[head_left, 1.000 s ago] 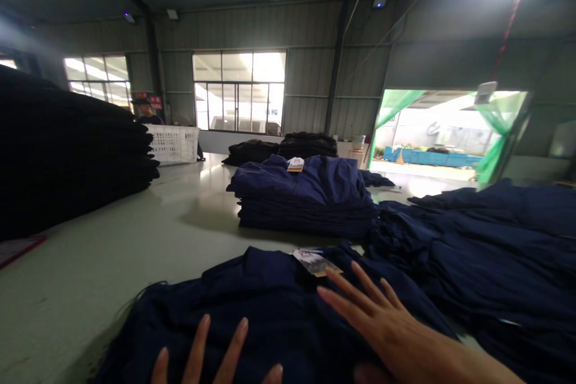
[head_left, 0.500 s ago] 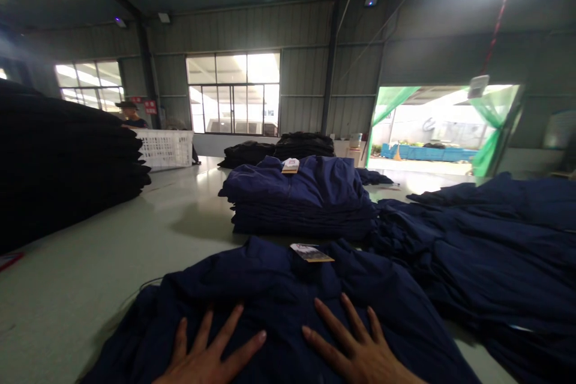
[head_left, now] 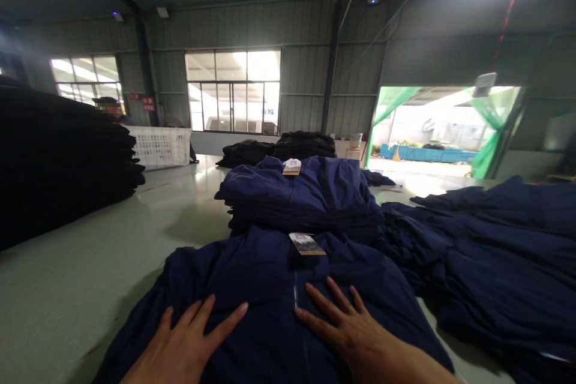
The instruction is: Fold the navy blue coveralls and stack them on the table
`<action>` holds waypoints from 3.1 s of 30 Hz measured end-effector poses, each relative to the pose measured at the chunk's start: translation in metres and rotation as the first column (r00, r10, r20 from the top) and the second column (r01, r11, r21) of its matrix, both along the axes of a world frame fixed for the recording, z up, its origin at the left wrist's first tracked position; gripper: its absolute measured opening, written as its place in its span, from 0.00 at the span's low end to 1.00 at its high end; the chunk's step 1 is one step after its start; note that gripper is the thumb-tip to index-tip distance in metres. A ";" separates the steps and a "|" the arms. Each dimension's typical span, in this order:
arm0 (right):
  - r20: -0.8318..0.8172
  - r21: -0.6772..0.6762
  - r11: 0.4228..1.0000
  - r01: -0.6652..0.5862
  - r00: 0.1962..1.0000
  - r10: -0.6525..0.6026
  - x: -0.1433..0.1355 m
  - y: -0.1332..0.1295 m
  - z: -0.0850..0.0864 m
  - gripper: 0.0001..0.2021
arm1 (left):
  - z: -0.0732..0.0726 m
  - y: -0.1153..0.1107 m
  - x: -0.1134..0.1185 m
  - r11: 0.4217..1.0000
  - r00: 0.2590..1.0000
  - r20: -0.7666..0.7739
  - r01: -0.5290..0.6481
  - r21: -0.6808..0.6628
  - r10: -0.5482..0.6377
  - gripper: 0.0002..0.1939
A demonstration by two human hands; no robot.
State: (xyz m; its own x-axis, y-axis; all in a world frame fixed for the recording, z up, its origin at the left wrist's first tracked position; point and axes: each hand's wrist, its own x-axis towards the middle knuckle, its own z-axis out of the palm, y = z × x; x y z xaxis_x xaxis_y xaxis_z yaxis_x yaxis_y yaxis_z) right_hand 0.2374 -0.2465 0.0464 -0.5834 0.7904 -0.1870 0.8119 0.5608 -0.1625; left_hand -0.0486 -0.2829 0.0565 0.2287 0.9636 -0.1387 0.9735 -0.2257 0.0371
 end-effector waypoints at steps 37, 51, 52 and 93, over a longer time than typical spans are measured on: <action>-0.078 0.785 0.533 0.317 0.903 -0.423 0.049 0.157 -0.009 0.34 | 0.030 0.202 0.061 0.884 1.000 -0.013 0.028 0.466 -0.025 0.41; -0.081 0.828 0.477 0.296 0.904 -0.420 0.051 0.180 -0.054 0.39 | -0.034 0.236 0.065 0.860 0.986 0.067 0.098 0.500 -0.152 0.45; -0.079 0.824 0.482 0.297 0.903 -0.421 0.051 0.181 -0.054 0.40 | -0.034 0.235 0.065 0.865 0.987 0.070 0.094 0.493 -0.147 0.45; -0.123 0.226 0.940 0.255 0.965 -0.232 0.044 0.088 0.005 0.30 | 0.010 0.184 0.024 0.945 0.964 0.084 0.227 0.236 -0.252 0.37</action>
State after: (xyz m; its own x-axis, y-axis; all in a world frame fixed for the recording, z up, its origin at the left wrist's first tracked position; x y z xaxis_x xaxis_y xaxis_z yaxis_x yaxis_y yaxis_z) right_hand 0.2811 -0.1586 0.0513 -0.3728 0.9253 0.0699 0.9161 0.3790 -0.1306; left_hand -0.0242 -0.0984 0.0664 0.4582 0.8817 0.1124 0.8822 -0.4666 0.0642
